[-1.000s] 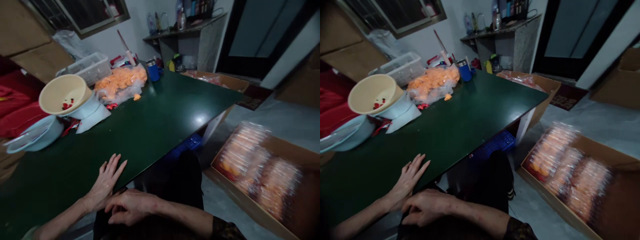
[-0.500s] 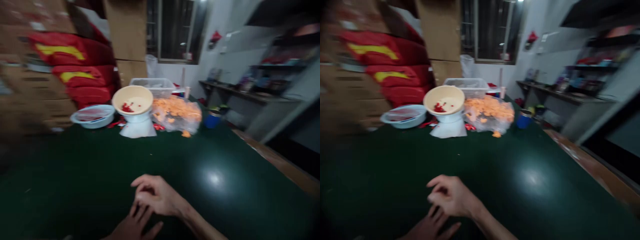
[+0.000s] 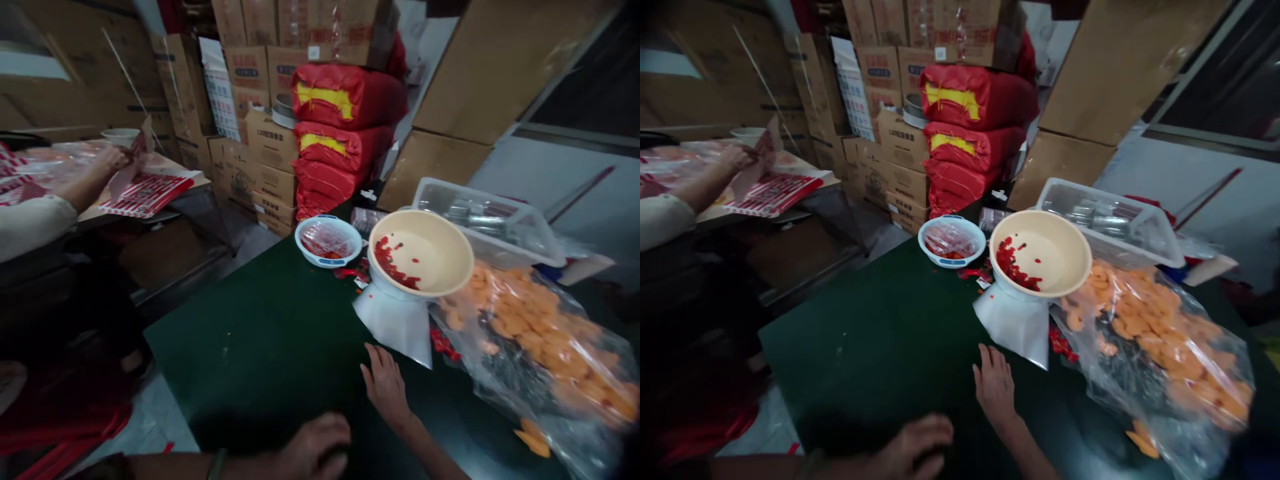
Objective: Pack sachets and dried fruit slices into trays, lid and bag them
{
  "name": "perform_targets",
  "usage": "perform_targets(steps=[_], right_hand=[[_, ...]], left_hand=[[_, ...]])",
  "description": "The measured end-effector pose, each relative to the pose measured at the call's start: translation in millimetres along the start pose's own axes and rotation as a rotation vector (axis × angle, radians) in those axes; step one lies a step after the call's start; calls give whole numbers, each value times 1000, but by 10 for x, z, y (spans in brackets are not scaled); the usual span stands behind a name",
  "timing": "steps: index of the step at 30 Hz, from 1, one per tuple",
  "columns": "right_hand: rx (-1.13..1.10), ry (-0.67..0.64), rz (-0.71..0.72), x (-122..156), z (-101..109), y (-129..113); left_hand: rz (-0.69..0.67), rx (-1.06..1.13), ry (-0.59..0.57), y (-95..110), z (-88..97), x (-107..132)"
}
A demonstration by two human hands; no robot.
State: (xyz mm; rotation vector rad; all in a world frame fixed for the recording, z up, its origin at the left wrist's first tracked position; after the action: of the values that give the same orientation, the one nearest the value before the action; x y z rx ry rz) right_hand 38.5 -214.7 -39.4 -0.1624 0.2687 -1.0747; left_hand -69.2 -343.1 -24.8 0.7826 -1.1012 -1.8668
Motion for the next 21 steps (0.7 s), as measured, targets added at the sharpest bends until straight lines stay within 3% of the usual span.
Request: perform_targets(steps=[3,5,7,9,12,16,19,21], right_hand=[[179,-29,-37,-235,-237,38],[250,-19,-76,-292,-395,82],[291,-1,-96,-275,-536,120],[313,19,-92,-218,-645,150],[342,40,-66,-138,-732,192],[382,59,-23,-96,-750,252],[400,68,6,-73,-775,284],[390,83,15,-69,-800,272]], left_hand=[[154,32,455,-285,1252,-251],[188,-11,663,-536,2025,-439],[211,-30,815,-831,2656,-642],[202,-32,889,-1086,3111,-883],[166,-21,894,-1307,3555,-1327],[147,-35,847,-1311,3982,-2087],[179,-45,807,-1262,4204,-2767],[222,-37,769,-1276,4247,-3244]])
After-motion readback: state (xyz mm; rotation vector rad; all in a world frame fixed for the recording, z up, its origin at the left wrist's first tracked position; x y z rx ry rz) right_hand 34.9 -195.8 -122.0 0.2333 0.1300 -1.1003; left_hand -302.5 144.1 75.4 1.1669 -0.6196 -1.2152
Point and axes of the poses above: each hand's wrist, its own x-axis away from the middle knuckle, its own z-axis out of the back of the hand, y = z × x, the point moved 8 cm from there along -x, towards the middle knuckle, and after that the axes turned 4 degrees about -y, right-handed, at the moved point
